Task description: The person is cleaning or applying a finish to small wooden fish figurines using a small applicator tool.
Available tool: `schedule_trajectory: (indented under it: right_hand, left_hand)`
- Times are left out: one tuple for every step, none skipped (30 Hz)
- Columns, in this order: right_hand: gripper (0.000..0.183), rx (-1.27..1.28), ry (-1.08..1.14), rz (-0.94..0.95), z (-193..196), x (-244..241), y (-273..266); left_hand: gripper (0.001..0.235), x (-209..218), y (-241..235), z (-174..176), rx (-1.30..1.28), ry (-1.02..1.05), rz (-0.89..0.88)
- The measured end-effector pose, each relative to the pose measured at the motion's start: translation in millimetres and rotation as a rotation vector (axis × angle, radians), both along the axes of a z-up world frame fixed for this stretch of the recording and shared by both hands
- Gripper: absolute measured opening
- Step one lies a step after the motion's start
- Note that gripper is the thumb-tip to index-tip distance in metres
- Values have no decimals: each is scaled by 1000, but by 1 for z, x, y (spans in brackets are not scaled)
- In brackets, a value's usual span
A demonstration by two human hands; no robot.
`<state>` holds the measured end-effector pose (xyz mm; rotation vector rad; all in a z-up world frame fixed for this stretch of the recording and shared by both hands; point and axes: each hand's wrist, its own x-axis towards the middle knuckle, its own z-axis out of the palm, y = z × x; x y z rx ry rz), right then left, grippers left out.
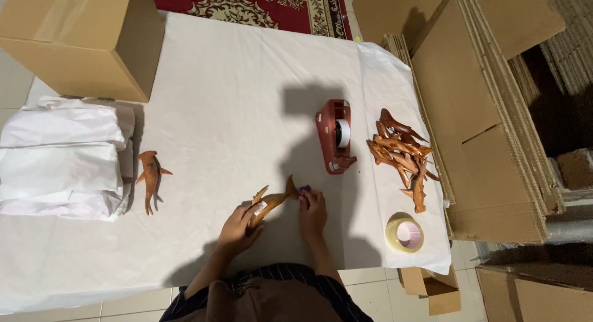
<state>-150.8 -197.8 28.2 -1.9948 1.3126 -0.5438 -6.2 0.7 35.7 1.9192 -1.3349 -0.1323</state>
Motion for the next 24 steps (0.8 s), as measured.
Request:
schedule_trajectory:
  right_hand:
    - [31, 1, 0, 0, -2, 1, -5]
    - [30, -38, 31, 16, -3, 2, -10]
    - [30, -76, 60, 34, -5, 4, -15]
    - [30, -75, 59, 34, -16, 5, -23]
    - [28, -96, 64, 61, -27, 6, -31]
    - [26, -116, 68, 87, -37, 8, -40]
    - [26, -121, 61, 87, -29, 12, -32]
    - [26, -157, 60, 120, -20, 17, -24]
    - [27, -197, 60, 154, -11, 21, -18]
    - [27, -205, 55, 155, -5, 25, -11]
    - [27, -155, 48, 203, 0, 27, -3]
    - [27, -106, 41, 250, 4, 29, 6]
    - [27, -108, 42, 257, 1, 27, 0]
    - [27, -102, 54, 222, -2, 26, -5]
    - [27, -89, 67, 189, -7, 23, -5]
    - [27, -86, 70, 198, -10, 21, -14]
    - [26, -108, 77, 145, -14, 16, -21]
    - [27, -130, 85, 93, -18, 11, -29]
    - [27, -132, 84, 93, -21, 9, -34]
    - [25, -142, 62, 71, -23, 7, -38]
    - [23, -149, 39, 48, -26, 4, -41]
    - [23, -149, 38, 48, -36, 4, -47]
    - [25, -112, 19, 59, -46, 2, -54]
    - [27, -74, 0, 70, -56, -1, -61]
  left_hand:
    - [70, 0, -1, 4, 1, 0, 0]
    - [69, -1, -1, 8, -9, 6, -16]
    - [68, 0, -1, 12, -19, 10, -31]
    - [68, -1, 0, 11, -18, 9, -31]
    - [69, 0, 0, 9, -18, -7, -26]
    - [71, 0, 1, 9, -17, -23, -22]
    - [71, -1, 1, 7, -22, -29, -21]
    - [72, -1, 2, 6, -18, -3, -16]
    - [73, -2, 0, 5, -17, 25, -10]
    - [73, 0, -1, 1, -25, 19, -8]
    - [72, 0, -1, -3, -31, 15, -10]
    - [70, 0, -1, -7, -38, 11, -13]
    - [70, 0, -2, -9, -40, 12, -6]
    - [68, 0, -3, -11, -43, -7, -2]
    - [67, -2, 0, -15, -40, -24, 4]
    - [67, 1, -1, -17, -36, -20, 12]
    - [68, 1, -1, -20, -41, -30, 9]
    - [68, 1, -2, -22, -46, -40, 5]
    - [68, 2, -3, -26, -47, -40, 5]
    - [67, 2, -4, -30, -53, -30, 15]
    - [66, 3, -3, -34, -57, -20, 24]
    - [66, 4, -3, -26, -57, -21, 23]
    - [61, 4, -3, -19, -82, -33, 33]
    - [57, 3, -3, -13, -108, -45, 43]
